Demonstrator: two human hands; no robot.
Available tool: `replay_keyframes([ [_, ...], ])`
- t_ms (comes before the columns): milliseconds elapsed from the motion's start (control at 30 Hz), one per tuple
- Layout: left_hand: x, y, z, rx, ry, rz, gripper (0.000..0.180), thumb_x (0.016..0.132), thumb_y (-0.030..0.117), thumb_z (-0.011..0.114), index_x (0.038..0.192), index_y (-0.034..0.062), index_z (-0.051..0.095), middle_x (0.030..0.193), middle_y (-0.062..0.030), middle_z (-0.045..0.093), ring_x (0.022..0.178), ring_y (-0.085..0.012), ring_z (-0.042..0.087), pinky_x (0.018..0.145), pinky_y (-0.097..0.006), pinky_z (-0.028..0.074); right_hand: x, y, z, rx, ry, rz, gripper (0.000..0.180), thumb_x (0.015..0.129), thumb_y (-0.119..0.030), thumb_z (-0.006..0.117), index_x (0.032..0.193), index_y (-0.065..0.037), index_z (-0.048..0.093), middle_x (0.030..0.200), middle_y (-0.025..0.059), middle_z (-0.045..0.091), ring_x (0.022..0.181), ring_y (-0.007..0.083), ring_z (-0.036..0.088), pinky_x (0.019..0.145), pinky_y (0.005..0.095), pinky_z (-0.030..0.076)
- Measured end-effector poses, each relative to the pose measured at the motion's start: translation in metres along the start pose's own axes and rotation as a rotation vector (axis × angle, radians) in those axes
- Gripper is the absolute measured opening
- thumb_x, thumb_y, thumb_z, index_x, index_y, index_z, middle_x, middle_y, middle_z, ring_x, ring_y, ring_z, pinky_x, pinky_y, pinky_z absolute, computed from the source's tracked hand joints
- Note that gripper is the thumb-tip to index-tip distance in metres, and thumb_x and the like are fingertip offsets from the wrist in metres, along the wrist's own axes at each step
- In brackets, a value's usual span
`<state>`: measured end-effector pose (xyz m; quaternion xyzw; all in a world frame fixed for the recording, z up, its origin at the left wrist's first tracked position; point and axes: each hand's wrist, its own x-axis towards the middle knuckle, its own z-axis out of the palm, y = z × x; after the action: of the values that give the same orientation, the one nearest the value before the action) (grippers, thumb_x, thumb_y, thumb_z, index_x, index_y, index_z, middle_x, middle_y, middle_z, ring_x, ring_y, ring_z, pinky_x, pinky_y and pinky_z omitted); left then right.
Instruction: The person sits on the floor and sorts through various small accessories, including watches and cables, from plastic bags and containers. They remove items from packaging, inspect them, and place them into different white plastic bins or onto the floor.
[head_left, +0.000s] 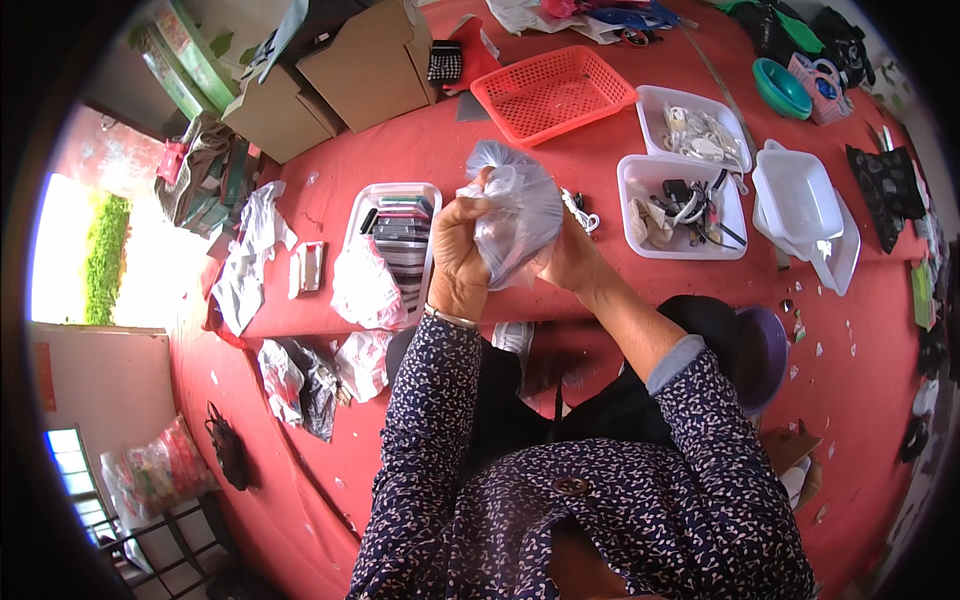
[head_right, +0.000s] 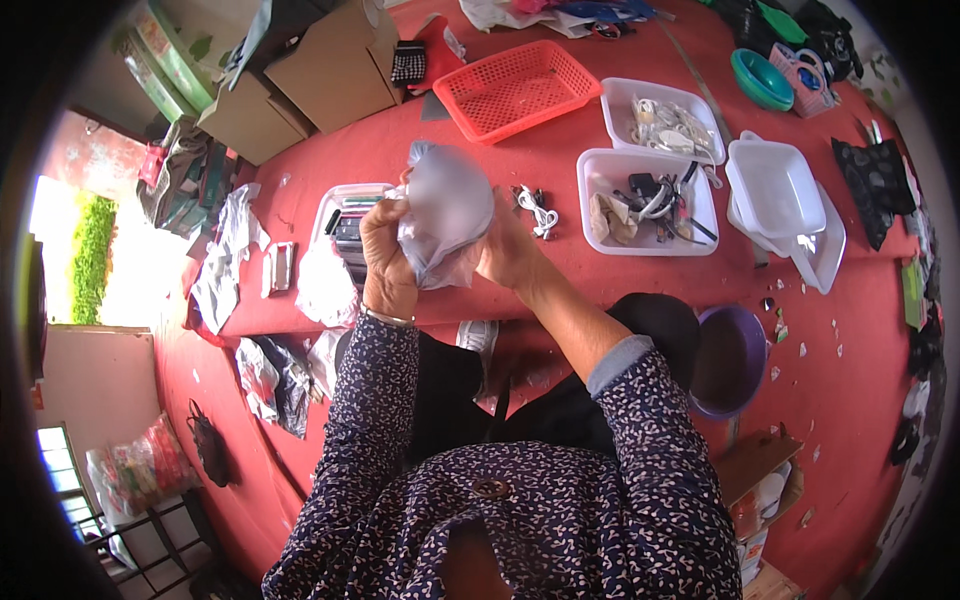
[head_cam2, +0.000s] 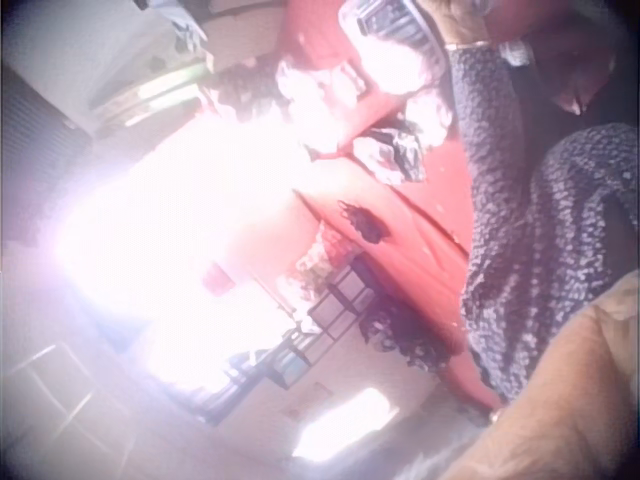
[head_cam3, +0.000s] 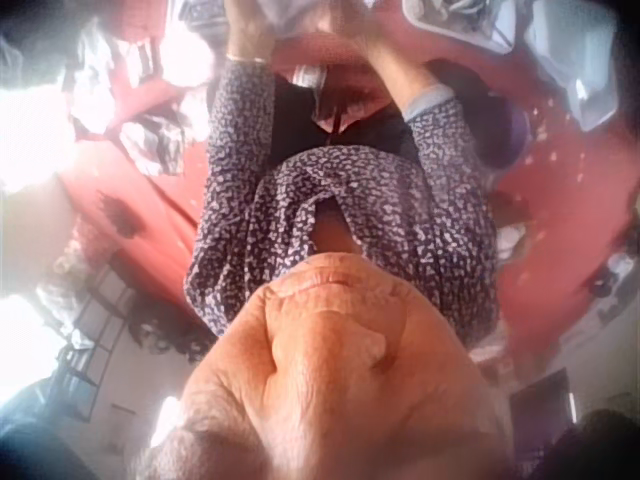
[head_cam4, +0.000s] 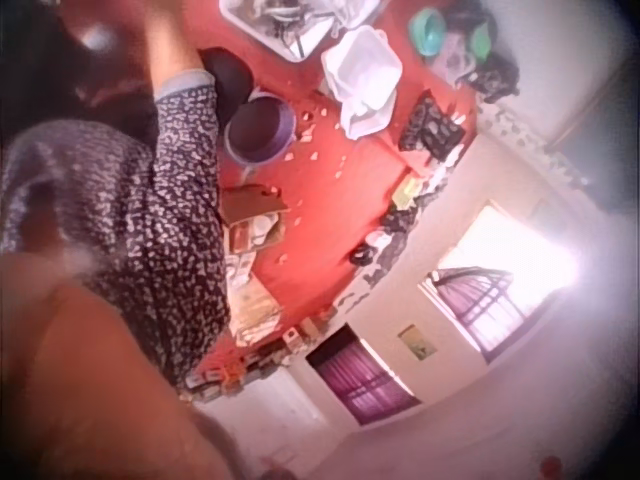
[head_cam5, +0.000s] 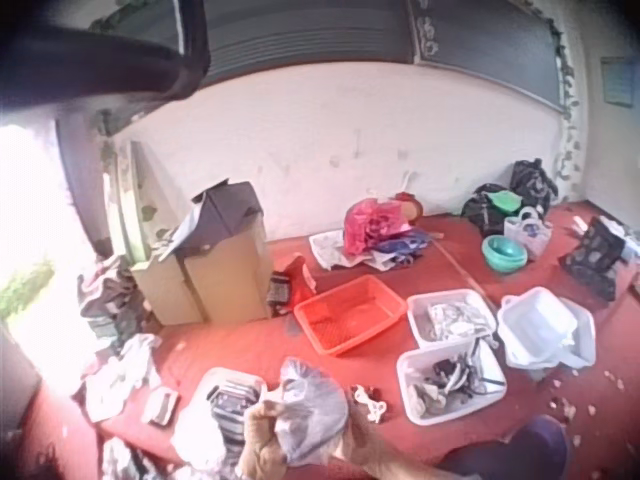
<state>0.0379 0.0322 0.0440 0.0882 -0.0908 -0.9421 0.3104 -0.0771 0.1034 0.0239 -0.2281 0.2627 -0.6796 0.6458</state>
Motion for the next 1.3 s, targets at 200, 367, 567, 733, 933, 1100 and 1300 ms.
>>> replay_keyframes([
  [200, 0.004, 0.020, 0.000, 0.358, -0.006, 0.077, 0.046, 0.063, -0.002, 0.044, 0.109, -0.0019, 0.044, 0.101, -0.0131, 0.053, 0.092, -0.0263, 0.054, 0.084, -0.040, 0.045, 0.010, -0.004, -0.055, 0.513, -0.068, 0.064, 0.036, 0.080, -0.013, 0.057, 0.113, -0.004, 0.047, 0.109, 0.0069, 0.054, 0.097, 0.0166, 0.054, 0.083, 0.0315, 0.046],
  [367, 0.001, 0.013, -0.006, 0.561, -0.040, -0.040, 0.057, 0.077, 0.030, 0.062, 0.119, 0.0001, 0.038, 0.110, -0.0113, 0.051, 0.100, -0.0196, 0.052, 0.086, -0.034, 0.042, 0.006, -0.037, -0.037, 0.078, 0.186, -0.115, 0.019, 0.075, -0.005, 0.061, 0.094, -0.005, 0.058, 0.088, 0.0034, 0.061, 0.081, 0.0143, 0.058, 0.077, 0.0308, 0.048],
  [567, 0.005, -0.018, -0.004, 0.992, 0.036, -0.074, 0.045, 0.074, 0.015, 0.066, 0.110, -0.0022, 0.047, 0.100, -0.0074, 0.057, 0.088, -0.0149, 0.055, 0.078, -0.029, 0.044, 0.000, -0.047, -0.027, -0.325, 0.160, -0.260, 0.019, 0.073, 0.000, 0.061, 0.092, -0.003, 0.058, 0.083, 0.0030, 0.061, 0.073, 0.0082, 0.056, 0.066, 0.0239, 0.047],
  [733, 0.008, -0.031, 0.003, 1.084, 0.066, 0.088, 0.031, 0.072, 0.005, 0.063, 0.101, -0.0026, 0.054, 0.090, -0.0062, 0.060, 0.077, -0.0125, 0.057, 0.070, -0.026, 0.047, 0.001, -0.051, -0.031, -0.260, 0.233, -0.236, 0.018, 0.074, -0.004, 0.062, 0.092, -0.004, 0.059, 0.078, 0.0030, 0.062, 0.067, 0.0088, 0.057, 0.065, 0.0226, 0.048],
  [933, 0.010, -0.031, 0.005, 1.757, 0.060, 0.477, 0.041, 0.062, 0.001, 0.068, 0.099, -0.0016, 0.053, 0.088, -0.0083, 0.059, 0.086, -0.0188, 0.056, 0.078, -0.032, 0.044, -0.004, -0.070, -0.035, -0.010, 0.200, -0.064, 0.024, 0.070, -0.013, 0.068, 0.092, -0.006, 0.059, 0.083, 0.0037, 0.062, 0.079, 0.0158, 0.059, 0.076, 0.0300, 0.046],
  [1100, 0.016, -0.028, -0.002, 1.804, 0.163, 0.673, 0.065, 0.062, 0.008, 0.068, 0.118, 0.0025, 0.035, 0.107, -0.0158, 0.047, 0.106, -0.0345, 0.044, 0.093, -0.040, 0.033, -0.004, -0.071, -0.042, 0.040, 0.041, -0.326, 0.021, 0.072, -0.002, 0.063, 0.092, -0.007, 0.061, 0.094, 0.0031, 0.062, 0.090, 0.0153, 0.056, 0.086, 0.0315, 0.040],
  [1300, 0.009, -0.014, -0.006, 0.125, -0.050, -0.156, 0.065, 0.078, 0.031, 0.058, 0.128, 0.0058, 0.027, 0.121, -0.0186, 0.042, 0.111, -0.0364, 0.042, 0.093, -0.040, 0.036, -0.017, -0.078, -0.014, -0.376, -0.124, -0.425, 0.019, 0.069, 0.002, 0.064, 0.086, -0.006, 0.061, 0.096, 0.0060, 0.061, 0.101, 0.0183, 0.052, 0.087, 0.0325, 0.040],
])
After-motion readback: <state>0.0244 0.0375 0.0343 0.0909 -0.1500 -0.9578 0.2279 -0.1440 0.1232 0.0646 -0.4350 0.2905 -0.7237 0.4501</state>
